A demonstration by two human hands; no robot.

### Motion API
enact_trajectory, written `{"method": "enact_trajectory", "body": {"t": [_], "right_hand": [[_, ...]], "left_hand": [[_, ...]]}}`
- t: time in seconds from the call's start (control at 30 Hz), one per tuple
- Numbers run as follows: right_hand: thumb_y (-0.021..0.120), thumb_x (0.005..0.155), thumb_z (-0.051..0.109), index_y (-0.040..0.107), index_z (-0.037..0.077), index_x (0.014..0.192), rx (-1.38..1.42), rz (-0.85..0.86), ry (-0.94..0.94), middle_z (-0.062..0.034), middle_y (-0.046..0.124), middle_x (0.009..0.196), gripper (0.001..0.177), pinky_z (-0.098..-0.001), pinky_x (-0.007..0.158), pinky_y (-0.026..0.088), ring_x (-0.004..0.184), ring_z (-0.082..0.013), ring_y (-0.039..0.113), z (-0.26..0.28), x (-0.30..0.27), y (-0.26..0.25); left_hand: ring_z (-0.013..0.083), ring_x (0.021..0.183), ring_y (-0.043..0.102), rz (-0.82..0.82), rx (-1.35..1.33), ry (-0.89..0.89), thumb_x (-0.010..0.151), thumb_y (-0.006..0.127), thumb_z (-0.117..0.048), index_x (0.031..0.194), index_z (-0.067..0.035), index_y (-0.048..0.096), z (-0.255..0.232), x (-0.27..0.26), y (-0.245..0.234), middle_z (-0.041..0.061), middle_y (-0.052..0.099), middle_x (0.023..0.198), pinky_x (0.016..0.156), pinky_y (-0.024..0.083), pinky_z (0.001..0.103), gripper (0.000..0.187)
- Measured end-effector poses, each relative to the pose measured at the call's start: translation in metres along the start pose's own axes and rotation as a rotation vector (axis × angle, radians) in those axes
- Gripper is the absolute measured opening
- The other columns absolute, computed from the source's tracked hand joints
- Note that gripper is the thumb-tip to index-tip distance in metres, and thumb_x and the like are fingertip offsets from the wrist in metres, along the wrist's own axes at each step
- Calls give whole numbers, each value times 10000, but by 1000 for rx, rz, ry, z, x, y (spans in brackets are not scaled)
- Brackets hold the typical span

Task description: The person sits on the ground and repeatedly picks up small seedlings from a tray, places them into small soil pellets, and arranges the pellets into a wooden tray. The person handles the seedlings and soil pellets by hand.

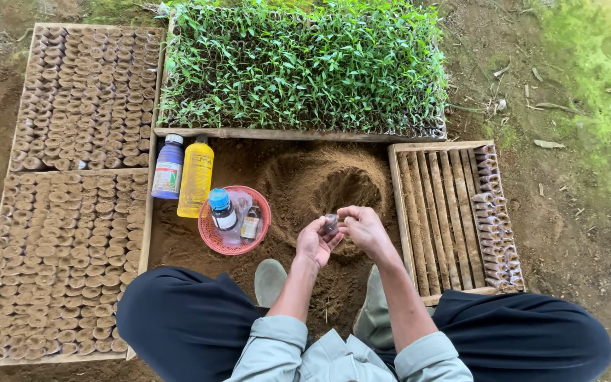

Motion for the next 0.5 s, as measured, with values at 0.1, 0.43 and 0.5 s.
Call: {"method": "enact_trajectory", "body": {"t": [0.1,0.43,0.5], "right_hand": [[623,873,167,806,247,1093,-341,-115,-50,-35,797,990,297,-365,846,605,960,-179,756,-11,10,-13],[770,805,248,781,137,870,-552,-95,-439,-111,679,1260,129,-463,1073,485,1292,-347,569,-71,61,11],[732,823,249,758,101,848,-489,-93,-389,-115,673,1277,153,-485,1087,470,1301,-348,558,-76,62,9]], "left_hand": [[343,828,778,3,-91,-30,940,672,-219,891,-73,721,3,-6,6,186,777,977,744,683,423,161],[272,761,774,4,-210,-52,945,691,-215,967,-50,688,10,11,3,177,776,990,697,679,377,167],[253,762,767,12,-201,-66,954,683,-228,976,-45,665,13,6,4,181,774,1014,707,678,406,185]]}}
Point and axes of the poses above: each hand's wrist, its own x-axis towards the middle knuckle, its own y-axis out of the palm, z = x × y, the point moved 9 cm from there along x, towards the middle knuckle
